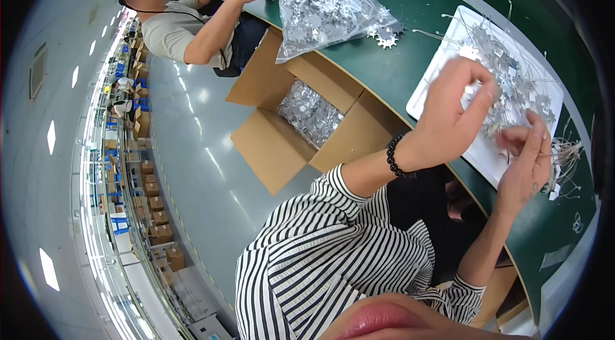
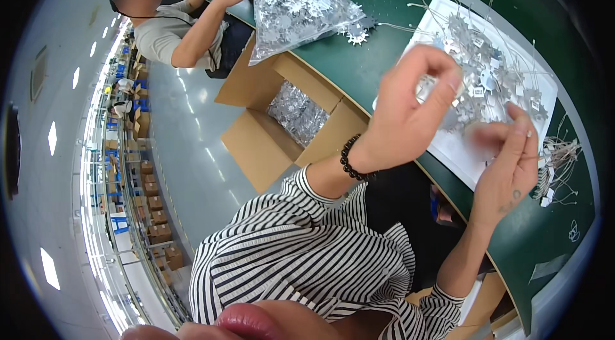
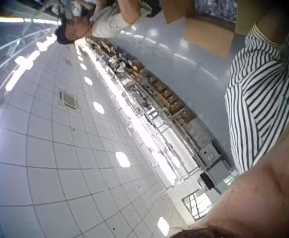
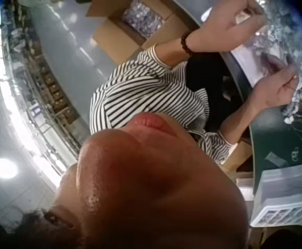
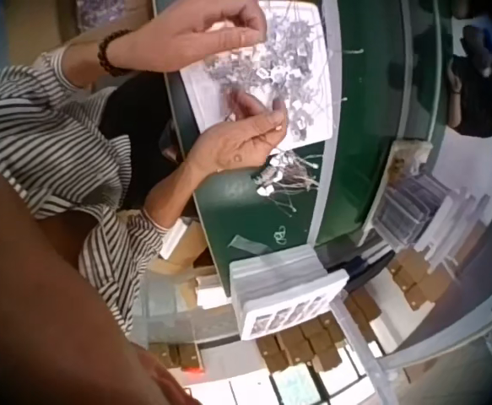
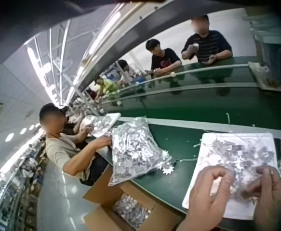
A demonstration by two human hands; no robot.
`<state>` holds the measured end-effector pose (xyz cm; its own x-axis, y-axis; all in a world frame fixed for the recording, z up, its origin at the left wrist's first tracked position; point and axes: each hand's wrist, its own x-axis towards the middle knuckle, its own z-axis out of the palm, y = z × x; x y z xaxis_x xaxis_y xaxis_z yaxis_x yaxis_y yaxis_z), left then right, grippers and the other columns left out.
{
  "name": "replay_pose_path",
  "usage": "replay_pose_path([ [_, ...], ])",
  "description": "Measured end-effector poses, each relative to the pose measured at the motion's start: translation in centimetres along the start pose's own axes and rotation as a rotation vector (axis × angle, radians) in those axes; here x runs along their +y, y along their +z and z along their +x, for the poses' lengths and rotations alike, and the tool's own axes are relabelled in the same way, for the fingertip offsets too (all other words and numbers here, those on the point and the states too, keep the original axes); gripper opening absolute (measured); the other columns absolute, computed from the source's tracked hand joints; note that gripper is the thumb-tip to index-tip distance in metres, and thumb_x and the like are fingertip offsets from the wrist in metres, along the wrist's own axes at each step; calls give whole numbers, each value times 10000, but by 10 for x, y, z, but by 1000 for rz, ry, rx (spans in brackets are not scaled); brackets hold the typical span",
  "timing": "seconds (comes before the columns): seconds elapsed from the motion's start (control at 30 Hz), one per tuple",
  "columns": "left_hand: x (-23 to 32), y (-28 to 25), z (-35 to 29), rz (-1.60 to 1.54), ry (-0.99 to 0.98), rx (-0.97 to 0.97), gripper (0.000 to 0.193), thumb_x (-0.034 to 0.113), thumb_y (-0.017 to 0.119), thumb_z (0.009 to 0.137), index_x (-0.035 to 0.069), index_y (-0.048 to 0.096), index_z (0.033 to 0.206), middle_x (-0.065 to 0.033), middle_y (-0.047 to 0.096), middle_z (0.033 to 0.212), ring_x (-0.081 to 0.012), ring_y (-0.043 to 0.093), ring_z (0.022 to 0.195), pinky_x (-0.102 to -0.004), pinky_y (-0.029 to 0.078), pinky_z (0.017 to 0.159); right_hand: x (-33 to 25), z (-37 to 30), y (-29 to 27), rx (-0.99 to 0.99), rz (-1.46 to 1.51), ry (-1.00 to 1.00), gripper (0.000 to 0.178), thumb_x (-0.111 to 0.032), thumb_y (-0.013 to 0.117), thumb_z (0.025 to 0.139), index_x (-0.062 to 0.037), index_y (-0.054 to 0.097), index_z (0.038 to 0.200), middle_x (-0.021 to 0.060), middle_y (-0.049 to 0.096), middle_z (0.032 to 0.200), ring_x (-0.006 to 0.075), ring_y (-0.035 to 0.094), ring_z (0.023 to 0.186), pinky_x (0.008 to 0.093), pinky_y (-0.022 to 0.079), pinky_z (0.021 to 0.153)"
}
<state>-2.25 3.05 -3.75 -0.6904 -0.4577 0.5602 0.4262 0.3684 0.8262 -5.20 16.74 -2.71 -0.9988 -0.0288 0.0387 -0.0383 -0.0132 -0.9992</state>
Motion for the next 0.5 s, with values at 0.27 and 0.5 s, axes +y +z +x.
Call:
replay_pose_path([
  [0.27, 38, 10, 14, 98, 82, -263, 33, 15, 677, 817, 27, 673, 847, -9, 650, 760, -97, 528, 645, -219, 415, 583, -7, 0, -43, -129, -73, -39, 300, -104, 558, 979, -27, 630, 1261, -8, 581, 685, 66, 419, 568, 185, 340, 523],
  [0.5, 53, 8, 21, -4, -115, -238, 115, 49, 627, 937, -10, 649, 1033, -85, 704, 843, -107, 568, 680, -192, 457, 626, -11, 6, -47, -381, -311, -231, 137, -109, 661, 893, 14, 693, 944, -7, 577, 685, 82, 404, 573, 235, 325, 522],
])
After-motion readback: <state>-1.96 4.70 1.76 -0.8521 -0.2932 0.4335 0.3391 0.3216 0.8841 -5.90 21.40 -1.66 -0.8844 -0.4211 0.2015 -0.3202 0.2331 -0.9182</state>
